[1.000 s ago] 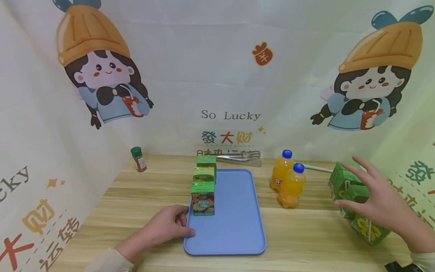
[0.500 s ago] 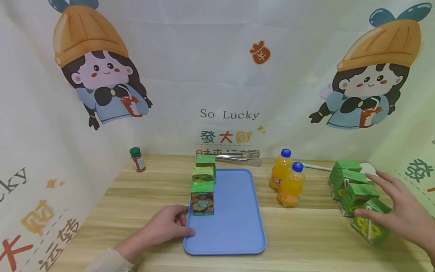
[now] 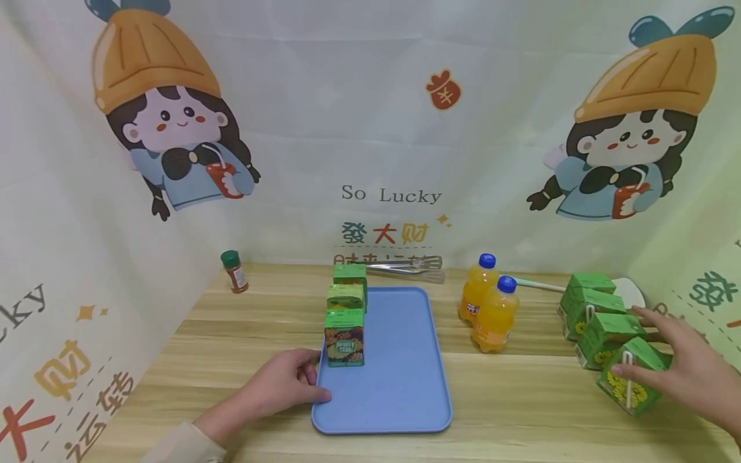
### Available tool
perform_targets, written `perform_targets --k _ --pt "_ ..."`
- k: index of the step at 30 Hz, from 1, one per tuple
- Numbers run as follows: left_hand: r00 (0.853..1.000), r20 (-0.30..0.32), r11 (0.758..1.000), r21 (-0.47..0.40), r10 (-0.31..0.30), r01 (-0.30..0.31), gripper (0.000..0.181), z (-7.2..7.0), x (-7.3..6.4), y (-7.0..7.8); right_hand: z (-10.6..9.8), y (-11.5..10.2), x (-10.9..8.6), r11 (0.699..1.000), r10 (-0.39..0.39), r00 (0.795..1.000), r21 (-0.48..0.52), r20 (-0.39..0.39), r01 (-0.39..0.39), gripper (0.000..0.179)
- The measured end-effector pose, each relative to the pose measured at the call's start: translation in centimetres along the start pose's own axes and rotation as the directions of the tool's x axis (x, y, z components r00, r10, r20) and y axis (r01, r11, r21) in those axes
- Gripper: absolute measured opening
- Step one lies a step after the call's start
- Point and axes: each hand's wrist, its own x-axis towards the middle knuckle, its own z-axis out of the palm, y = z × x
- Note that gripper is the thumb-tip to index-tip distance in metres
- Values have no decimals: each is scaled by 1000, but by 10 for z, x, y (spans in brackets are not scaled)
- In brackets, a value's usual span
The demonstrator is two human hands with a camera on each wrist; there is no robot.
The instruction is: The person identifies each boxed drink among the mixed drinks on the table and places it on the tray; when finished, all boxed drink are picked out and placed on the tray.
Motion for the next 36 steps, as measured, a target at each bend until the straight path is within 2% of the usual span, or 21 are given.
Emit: perform_targets --k 5,8,11,16,21,26,29,36 --pt "1000 1 1000 1 -4 4 83 1 1 -2 1 5 2 1000 29 998 5 56 -30 117" --pt "1000 -2 1000 1 -5 5 83 0 1 -2 4 7 0 998 50 997 24 58 -51 118" --pt "1000 -1 1000 0 -2 2 81 0 1 -2 7 8 -1 994 102 993 40 61 -105 119" --pt "1000 1 1000 -3 2 -2 80 0 1 -2 11 9 -5 981 187 981 39 57 -190 108" --pt "1000 2 1000 -8 4 -4 79 0 0 0 12 10 -9 971 238 970 24 53 -239 94" --pt "1000 4 1000 -11 0 0 80 0 0 1 8 13 -9 969 247 963 2 107 -249 82" --pt "1000 5 1000 -14 -1 1 82 0 0 0 7 16 -9 967 253 958 6 139 -256 84" --pt "1000 7 1000 -15 5 -5 82 0 1 -1 8 23 -12 963 253 957 58 144 -264 83"
